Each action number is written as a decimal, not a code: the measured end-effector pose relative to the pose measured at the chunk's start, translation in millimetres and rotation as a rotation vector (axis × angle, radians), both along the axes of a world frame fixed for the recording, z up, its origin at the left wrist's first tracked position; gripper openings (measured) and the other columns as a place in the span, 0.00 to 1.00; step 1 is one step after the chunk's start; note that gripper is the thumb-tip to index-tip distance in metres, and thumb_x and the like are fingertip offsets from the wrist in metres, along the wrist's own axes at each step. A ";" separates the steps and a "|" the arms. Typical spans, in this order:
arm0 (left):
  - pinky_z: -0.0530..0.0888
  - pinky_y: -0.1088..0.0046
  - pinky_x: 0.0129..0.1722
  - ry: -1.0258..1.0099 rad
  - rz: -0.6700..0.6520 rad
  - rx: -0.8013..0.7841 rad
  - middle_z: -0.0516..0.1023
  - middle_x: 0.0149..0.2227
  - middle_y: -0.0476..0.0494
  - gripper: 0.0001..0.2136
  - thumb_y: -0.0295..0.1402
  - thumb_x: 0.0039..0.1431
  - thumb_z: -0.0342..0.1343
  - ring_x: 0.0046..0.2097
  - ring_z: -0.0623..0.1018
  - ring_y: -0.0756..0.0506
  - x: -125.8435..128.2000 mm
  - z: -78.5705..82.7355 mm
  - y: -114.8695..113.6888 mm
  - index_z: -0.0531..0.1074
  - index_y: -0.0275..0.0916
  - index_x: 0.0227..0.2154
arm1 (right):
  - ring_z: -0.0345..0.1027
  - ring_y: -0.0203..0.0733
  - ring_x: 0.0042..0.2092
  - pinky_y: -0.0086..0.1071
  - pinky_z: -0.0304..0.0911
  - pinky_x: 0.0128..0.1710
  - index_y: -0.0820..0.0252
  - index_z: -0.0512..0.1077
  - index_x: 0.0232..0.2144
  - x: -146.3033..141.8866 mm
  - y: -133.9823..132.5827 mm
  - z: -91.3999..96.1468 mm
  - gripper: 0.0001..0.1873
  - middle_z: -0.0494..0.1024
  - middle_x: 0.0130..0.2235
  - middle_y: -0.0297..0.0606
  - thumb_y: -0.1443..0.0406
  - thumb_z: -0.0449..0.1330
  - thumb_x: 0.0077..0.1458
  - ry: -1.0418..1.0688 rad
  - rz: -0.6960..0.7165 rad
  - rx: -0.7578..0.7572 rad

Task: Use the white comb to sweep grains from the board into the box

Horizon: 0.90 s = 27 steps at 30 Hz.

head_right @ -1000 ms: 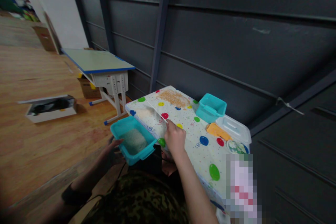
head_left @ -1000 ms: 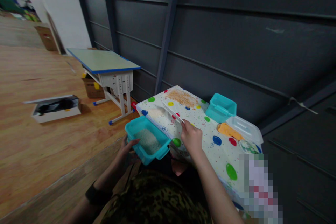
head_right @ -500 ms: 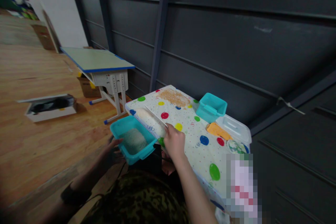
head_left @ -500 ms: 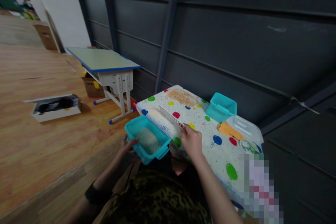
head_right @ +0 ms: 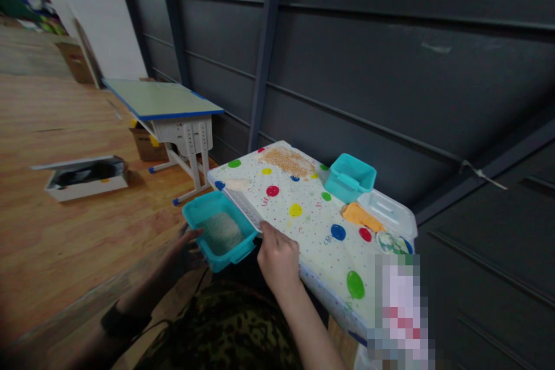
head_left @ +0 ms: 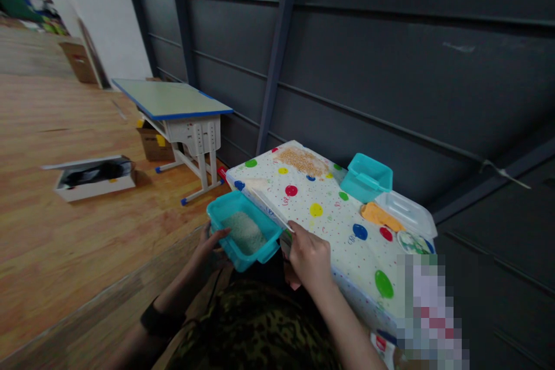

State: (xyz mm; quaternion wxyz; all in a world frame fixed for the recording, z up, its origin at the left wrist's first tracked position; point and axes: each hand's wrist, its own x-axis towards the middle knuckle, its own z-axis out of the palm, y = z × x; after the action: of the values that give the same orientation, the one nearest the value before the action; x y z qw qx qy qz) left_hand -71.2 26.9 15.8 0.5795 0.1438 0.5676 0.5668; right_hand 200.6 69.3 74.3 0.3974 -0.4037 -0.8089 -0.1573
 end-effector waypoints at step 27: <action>0.87 0.61 0.29 0.015 0.002 0.029 0.82 0.41 0.45 0.51 0.44 0.63 0.78 0.33 0.89 0.36 -9.6 -10.0 1.6 0.56 0.53 0.82 | 0.89 0.46 0.32 0.28 0.76 0.34 0.60 0.91 0.47 -1.9 52.9 8.7 0.15 0.93 0.35 0.43 0.71 0.63 0.71 0.107 0.018 -0.118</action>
State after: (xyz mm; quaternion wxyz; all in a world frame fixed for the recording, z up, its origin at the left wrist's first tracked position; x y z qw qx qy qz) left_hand -80.7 28.4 5.9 0.5723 0.1560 0.5639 0.5745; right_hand 198.7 122.1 83.0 0.4168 -0.4271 -0.7980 -0.0840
